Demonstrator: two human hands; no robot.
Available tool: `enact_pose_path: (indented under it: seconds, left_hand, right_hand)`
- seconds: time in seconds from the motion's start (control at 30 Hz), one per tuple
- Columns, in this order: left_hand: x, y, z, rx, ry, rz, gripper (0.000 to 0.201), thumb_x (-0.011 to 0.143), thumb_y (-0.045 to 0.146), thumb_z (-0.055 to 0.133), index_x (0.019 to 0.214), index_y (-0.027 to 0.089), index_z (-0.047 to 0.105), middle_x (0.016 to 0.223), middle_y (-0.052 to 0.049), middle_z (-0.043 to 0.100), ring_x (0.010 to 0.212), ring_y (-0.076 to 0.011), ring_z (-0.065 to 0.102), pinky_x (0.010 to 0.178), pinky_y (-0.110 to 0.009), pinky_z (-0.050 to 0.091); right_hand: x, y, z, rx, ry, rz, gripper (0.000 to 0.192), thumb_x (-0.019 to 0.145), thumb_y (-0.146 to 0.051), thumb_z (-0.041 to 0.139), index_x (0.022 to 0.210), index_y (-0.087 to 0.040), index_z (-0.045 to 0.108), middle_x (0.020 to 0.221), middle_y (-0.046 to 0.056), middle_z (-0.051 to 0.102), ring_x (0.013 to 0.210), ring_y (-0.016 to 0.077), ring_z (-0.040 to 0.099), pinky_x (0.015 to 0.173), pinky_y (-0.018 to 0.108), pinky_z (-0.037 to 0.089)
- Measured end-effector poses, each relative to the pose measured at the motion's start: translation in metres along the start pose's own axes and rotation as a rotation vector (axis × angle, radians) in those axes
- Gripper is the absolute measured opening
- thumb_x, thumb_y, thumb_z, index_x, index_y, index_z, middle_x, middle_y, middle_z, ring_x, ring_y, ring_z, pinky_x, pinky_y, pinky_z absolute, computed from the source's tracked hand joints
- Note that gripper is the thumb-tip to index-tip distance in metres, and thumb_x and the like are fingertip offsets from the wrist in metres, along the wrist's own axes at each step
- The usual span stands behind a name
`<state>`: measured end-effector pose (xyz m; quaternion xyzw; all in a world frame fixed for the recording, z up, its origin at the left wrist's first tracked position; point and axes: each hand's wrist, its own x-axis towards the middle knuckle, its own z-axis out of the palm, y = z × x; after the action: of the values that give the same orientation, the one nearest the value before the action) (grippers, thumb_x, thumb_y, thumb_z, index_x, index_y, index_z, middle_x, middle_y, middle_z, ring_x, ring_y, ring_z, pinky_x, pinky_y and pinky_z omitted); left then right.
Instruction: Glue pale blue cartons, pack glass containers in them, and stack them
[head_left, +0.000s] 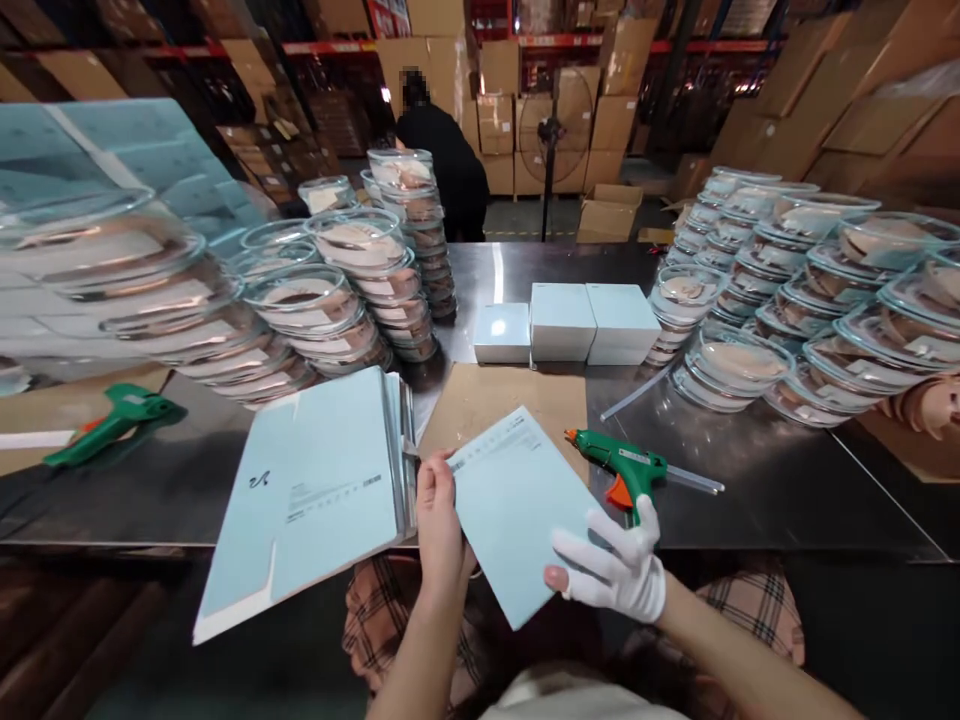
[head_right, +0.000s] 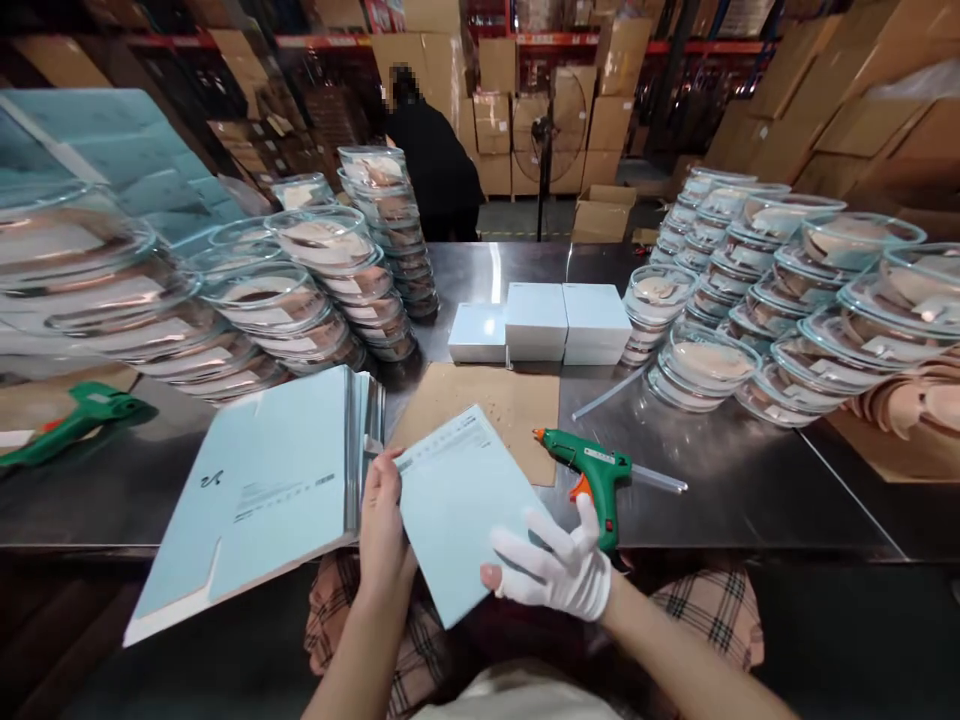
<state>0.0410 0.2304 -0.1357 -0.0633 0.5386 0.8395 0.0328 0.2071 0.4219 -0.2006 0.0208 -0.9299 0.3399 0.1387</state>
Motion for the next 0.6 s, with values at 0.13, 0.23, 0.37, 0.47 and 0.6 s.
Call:
enact_pose_path:
  seconds: [0.13, 0.23, 0.37, 0.47, 0.6]
  left_hand:
    - [-0.010, 0.004, -0.006, -0.020, -0.082, 0.215, 0.080, 0.090, 0.079, 0.058, 0.158, 0.044, 0.035, 0.174, -0.008, 0.029, 0.158, -0.0294, 0.033, 0.108, -0.042, 0.053]
    - [-0.027, 0.003, -0.020, 0.049, -0.121, 0.472, 0.083, 0.094, 0.069, 0.062, 0.164, 0.041, 0.027, 0.170, -0.013, 0.035, 0.161, -0.0321, 0.026, 0.117, -0.052, 0.046]
    - [-0.037, 0.011, -0.045, 0.207, -0.129, 0.704, 0.069, 0.096, 0.051, 0.069, 0.157, 0.035, 0.041, 0.153, -0.015, 0.055, 0.146, -0.0329, 0.051, 0.115, -0.054, 0.049]
    - [-0.032, 0.027, -0.072, 0.255, 0.020, 0.825, 0.060, 0.091, 0.046, 0.076, 0.145, 0.028, 0.056, 0.140, -0.013, 0.064, 0.133, -0.0333, 0.062, 0.111, -0.052, 0.053]
    - [-0.009, 0.062, -0.112, 0.391, 0.241, 0.855, 0.062, 0.083, 0.052, 0.079, 0.134, 0.023, 0.061, 0.127, -0.012, 0.068, 0.121, -0.0358, 0.068, 0.106, -0.057, 0.056]
  right_hand:
    - [0.096, 0.006, -0.040, -0.555, 0.248, -0.597, 0.039, 0.098, -0.043, 0.068, 0.134, -0.032, 0.057, 0.126, 0.002, 0.074, 0.119, 0.0235, 0.069, 0.128, 0.067, 0.025]
    - [0.205, 0.011, -0.052, -0.697, 0.241, -0.548, 0.042, 0.102, -0.040, 0.060, 0.140, -0.021, 0.056, 0.134, 0.010, 0.068, 0.128, 0.0250, 0.061, 0.128, 0.056, 0.029]
    - [0.333, 0.022, -0.043, -0.767, 0.171, -0.314, 0.050, 0.094, -0.024, 0.067, 0.139, -0.004, 0.058, 0.140, 0.025, 0.060, 0.127, 0.0350, 0.056, 0.116, 0.056, 0.038]
    - [0.373, 0.035, -0.032, -0.791, 0.121, -0.196, 0.040, 0.093, -0.014, 0.062, 0.130, 0.000, 0.062, 0.130, 0.027, 0.064, 0.117, 0.0354, 0.058, 0.108, 0.055, 0.041]
    - [0.373, 0.054, -0.017, -0.811, 0.075, -0.112, 0.037, 0.100, -0.012, 0.051, 0.135, -0.006, 0.060, 0.130, 0.021, 0.065, 0.120, 0.0316, 0.057, 0.111, 0.052, 0.038]
